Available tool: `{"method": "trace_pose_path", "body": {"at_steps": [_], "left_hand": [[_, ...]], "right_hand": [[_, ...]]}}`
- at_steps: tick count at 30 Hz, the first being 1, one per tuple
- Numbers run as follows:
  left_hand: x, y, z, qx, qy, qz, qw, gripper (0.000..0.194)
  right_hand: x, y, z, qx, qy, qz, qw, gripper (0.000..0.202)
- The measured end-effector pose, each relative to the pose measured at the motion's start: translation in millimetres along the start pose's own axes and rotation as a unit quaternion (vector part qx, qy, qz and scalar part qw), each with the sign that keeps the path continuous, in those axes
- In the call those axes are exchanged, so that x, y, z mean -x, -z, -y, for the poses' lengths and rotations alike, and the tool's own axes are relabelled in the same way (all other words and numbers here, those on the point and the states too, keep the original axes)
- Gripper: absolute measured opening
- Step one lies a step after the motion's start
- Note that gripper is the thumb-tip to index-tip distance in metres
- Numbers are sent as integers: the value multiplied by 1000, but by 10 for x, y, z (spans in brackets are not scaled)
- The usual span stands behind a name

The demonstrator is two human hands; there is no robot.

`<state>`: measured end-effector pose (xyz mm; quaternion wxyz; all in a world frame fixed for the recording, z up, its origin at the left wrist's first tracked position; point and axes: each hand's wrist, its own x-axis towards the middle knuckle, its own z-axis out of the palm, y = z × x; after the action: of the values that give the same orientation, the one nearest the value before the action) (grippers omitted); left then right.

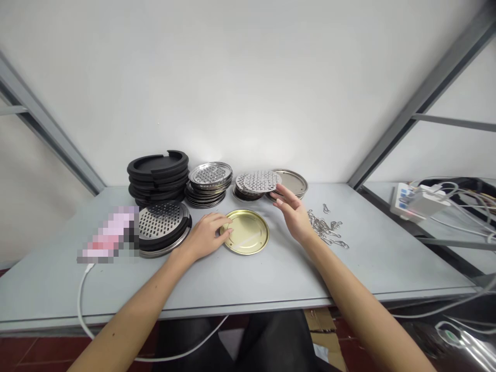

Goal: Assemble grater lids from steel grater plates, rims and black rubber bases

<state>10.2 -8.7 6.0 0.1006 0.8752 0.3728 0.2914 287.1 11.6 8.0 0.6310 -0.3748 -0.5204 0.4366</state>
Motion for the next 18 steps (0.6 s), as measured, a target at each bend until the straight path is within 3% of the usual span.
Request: {"method": "trace_pose_path", "body": {"at_steps": [4, 8, 11, 18], "left_hand": [[-2, 3, -7, 7, 1, -13, 1000, 21], [-4, 3, -17, 19, 21, -57, 998, 28], [-8, 10, -22, 21, 34, -75, 996, 36], [-8, 41, -50, 40, 11, -20, 999, 72]], "right_hand": [[20, 9, 31, 16, 31, 2, 999, 48], [35, 9, 35, 6, 30, -36, 999, 36], [41, -1, 24, 2, -28, -61, 998, 28], [66, -47, 100, -21, -178, 8, 984, 33]]}}
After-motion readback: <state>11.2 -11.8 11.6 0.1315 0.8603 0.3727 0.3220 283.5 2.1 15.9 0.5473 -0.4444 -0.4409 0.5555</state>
